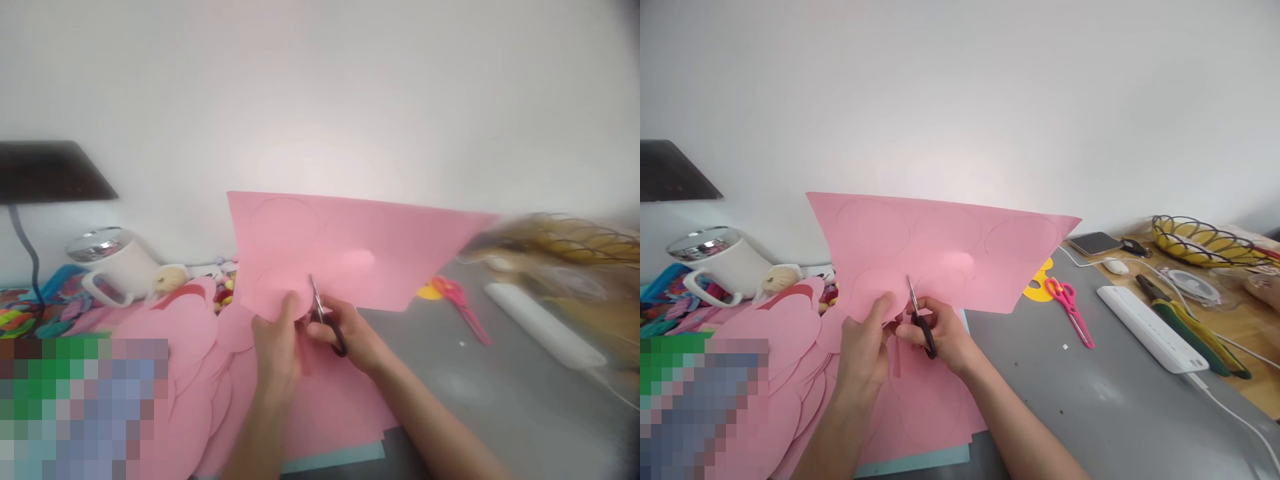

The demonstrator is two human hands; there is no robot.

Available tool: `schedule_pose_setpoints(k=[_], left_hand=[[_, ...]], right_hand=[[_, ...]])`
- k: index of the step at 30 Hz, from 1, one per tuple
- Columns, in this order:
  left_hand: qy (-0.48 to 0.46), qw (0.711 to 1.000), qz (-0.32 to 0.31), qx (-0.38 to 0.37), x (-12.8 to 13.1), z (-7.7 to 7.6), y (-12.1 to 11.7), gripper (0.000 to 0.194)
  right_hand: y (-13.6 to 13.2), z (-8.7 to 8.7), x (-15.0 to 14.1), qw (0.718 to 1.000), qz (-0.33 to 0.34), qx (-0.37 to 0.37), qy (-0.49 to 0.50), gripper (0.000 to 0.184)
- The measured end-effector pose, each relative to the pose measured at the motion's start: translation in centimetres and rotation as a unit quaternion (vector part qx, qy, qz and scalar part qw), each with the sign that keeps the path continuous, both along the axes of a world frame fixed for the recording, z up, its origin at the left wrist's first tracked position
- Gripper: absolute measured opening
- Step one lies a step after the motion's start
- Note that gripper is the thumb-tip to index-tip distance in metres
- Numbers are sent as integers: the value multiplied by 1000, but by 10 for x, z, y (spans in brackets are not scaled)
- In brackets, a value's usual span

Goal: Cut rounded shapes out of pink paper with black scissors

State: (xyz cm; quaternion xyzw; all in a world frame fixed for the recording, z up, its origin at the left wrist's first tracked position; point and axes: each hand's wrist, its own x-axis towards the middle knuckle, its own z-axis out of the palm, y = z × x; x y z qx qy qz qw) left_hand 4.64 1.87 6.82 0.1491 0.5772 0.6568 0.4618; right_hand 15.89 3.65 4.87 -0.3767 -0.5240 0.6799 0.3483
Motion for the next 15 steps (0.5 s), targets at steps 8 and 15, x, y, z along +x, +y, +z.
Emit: schedule_pose_setpoints(k=[8, 15], left_hand=[[5, 1000, -9, 5, -1, -2, 0, 11], [5, 1000, -10, 14, -1, -2, 1, 12]], right_hand=[[0, -3, 1, 1000, -1, 7, -4, 48], [1, -3, 1, 1000, -1, 2, 5, 51]])
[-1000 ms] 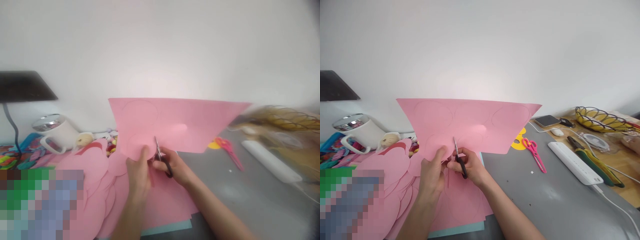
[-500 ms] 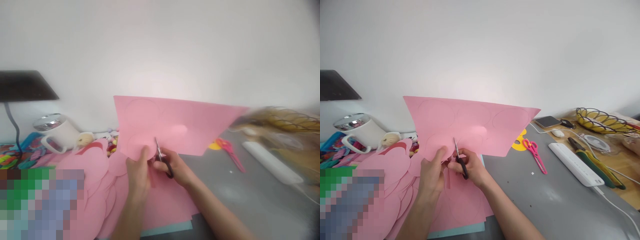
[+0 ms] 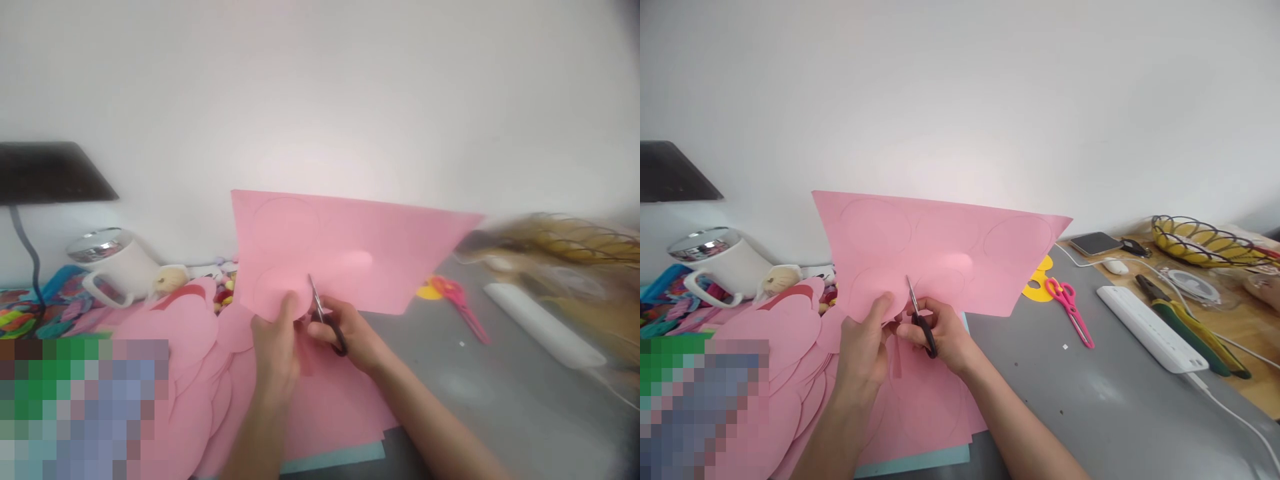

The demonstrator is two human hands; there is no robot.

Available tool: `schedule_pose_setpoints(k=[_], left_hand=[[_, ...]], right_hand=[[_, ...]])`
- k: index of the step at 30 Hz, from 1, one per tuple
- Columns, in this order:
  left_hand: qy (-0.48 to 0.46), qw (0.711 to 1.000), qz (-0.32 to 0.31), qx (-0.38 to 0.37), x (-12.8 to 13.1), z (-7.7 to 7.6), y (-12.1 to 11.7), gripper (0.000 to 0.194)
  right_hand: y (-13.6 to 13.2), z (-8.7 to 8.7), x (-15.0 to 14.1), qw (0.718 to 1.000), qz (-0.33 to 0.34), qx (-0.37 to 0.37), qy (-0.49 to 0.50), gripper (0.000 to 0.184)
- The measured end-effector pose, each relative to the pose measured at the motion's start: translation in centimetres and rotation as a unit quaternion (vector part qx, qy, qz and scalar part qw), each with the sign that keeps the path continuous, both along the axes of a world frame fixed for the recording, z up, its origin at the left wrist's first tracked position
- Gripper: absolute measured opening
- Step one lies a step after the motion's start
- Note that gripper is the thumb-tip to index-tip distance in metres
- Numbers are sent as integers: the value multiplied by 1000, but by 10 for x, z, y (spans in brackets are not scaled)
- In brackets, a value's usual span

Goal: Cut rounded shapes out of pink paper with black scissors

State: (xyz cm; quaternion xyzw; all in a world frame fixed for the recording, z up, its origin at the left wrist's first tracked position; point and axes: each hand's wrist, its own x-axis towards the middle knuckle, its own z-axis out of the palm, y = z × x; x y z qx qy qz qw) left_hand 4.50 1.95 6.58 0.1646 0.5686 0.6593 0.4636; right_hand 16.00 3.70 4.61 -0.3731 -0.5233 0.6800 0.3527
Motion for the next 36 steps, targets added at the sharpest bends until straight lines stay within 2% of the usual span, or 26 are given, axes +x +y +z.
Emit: schedule_pose_setpoints(k=[10, 16, 24, 28, 32, 36], left_hand=[[2, 1000, 4, -3, 0, 2, -2, 11], [13, 1000, 8, -9, -1, 0, -1, 17], [-6, 1000, 25, -7, 2, 4, -1, 10], [2, 999, 41, -13, 6, 6, -2, 18], [40, 997, 51, -36, 6, 2, -2, 22], [57, 997, 50, -25, 8, 2, -3, 25]], right_hand=[[0, -1, 0, 1000, -4, 2, 5, 49], [1, -1, 0, 1000, -8, 2, -11, 49], [0, -7, -2, 1000, 6, -6, 6, 48], [0, -7, -3, 1000, 10, 2, 7, 47], [0, -4, -2, 1000, 6, 1, 0, 45], [0, 3, 1, 1000, -10, 3, -19, 45]])
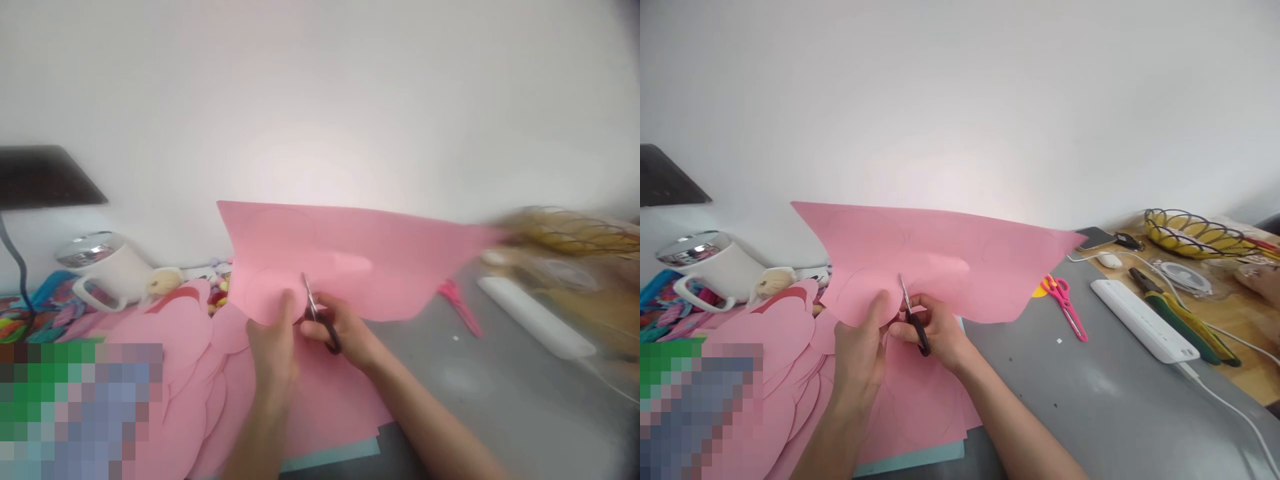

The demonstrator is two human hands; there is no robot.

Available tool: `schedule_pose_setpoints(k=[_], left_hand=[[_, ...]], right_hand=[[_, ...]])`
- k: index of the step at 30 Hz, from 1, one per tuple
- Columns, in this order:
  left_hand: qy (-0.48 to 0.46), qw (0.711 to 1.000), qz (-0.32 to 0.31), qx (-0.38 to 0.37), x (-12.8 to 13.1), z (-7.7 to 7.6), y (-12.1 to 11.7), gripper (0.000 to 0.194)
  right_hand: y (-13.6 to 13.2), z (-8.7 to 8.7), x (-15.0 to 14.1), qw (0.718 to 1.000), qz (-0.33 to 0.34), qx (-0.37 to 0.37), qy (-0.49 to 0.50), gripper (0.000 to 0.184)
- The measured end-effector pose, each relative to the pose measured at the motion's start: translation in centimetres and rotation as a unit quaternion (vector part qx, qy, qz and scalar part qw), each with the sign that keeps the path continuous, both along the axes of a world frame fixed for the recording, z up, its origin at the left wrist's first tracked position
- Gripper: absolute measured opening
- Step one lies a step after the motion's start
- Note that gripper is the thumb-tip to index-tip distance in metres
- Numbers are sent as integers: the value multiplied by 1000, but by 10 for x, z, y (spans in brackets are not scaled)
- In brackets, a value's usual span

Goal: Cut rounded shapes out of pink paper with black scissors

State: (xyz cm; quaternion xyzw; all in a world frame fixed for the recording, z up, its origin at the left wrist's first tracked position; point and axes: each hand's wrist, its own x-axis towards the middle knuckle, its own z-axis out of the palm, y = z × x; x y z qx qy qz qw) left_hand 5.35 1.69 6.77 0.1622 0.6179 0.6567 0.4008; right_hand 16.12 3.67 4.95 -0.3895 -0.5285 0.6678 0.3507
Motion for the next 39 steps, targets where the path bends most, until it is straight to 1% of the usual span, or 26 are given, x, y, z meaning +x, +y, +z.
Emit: schedule_pose_setpoints(k=[7, 12, 22, 29, 35, 39], left_hand=[[9, 1000, 6, -21, 5, 11, -2, 20], [13, 1000, 5, -10, 5, 13, -1, 19], [26, 999, 8, -43, 5, 17, -3, 21], [40, 998, 4, -41, 3, 17, -3, 24], [46, 997, -10, -54, -1, 11, -3, 28], [52, 998, -11, -37, -3, 9, -2, 29]], right_hand=[[1, 2, 4, 1000, -2, 1, 2, 46], [2, 3, 4, 1000, 0, -2, 2, 47], [2, 1, 4, 1000, 0, 4, 9, 46], [3, 1, 5, 1000, 1, 5, 6, 46], [3, 1, 4, 1000, 4, 7, 11, 45], [3, -2, 5, 1000, 6, 11, 25, 46]])
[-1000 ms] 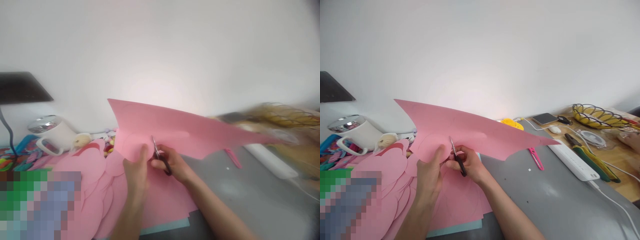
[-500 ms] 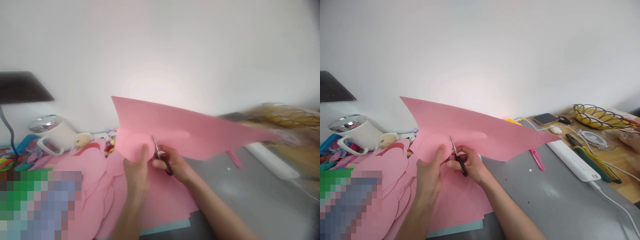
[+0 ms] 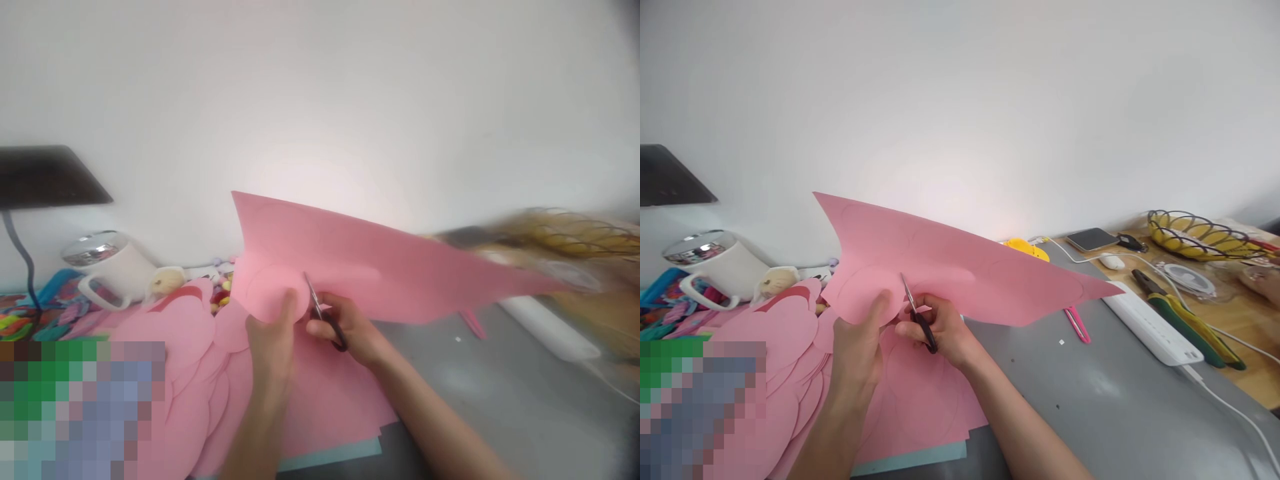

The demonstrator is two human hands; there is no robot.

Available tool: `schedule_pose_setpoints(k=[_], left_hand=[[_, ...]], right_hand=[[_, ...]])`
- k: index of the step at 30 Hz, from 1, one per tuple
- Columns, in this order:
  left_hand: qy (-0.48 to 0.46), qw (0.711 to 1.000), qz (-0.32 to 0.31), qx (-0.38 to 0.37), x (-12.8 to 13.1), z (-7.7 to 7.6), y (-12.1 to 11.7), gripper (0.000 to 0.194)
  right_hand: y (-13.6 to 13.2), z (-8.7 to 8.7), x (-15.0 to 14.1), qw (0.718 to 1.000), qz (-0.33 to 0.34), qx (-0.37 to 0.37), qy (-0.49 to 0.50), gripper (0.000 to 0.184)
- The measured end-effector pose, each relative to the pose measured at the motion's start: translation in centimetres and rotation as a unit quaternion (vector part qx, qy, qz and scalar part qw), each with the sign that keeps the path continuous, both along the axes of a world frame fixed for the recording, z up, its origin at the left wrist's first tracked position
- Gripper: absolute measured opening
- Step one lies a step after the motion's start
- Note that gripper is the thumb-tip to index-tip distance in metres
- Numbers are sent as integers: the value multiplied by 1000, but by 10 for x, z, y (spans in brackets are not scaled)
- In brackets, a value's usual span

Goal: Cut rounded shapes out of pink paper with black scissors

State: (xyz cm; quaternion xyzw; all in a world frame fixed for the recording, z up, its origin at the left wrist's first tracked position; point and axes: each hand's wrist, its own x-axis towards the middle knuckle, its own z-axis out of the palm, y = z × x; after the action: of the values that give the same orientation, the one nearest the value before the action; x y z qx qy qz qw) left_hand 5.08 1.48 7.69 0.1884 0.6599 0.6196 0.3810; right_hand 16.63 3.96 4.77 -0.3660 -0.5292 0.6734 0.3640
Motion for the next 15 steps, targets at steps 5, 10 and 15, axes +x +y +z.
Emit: schedule_pose_setpoints(k=[5, 10, 15], left_hand=[[11, 1000, -7, -14, -2, 1, 0, 31], [17, 999, -28, -28, -4, 2, 1, 28], [20, 999, -20, -22, -6, 1, 1, 30]], right_hand=[[0, 0, 1, 1000, 5, 3, 4, 46], [0, -1, 1, 1000, 8, 6, -3, 45], [1, -2, 1, 1000, 12, 13, -9, 43]])
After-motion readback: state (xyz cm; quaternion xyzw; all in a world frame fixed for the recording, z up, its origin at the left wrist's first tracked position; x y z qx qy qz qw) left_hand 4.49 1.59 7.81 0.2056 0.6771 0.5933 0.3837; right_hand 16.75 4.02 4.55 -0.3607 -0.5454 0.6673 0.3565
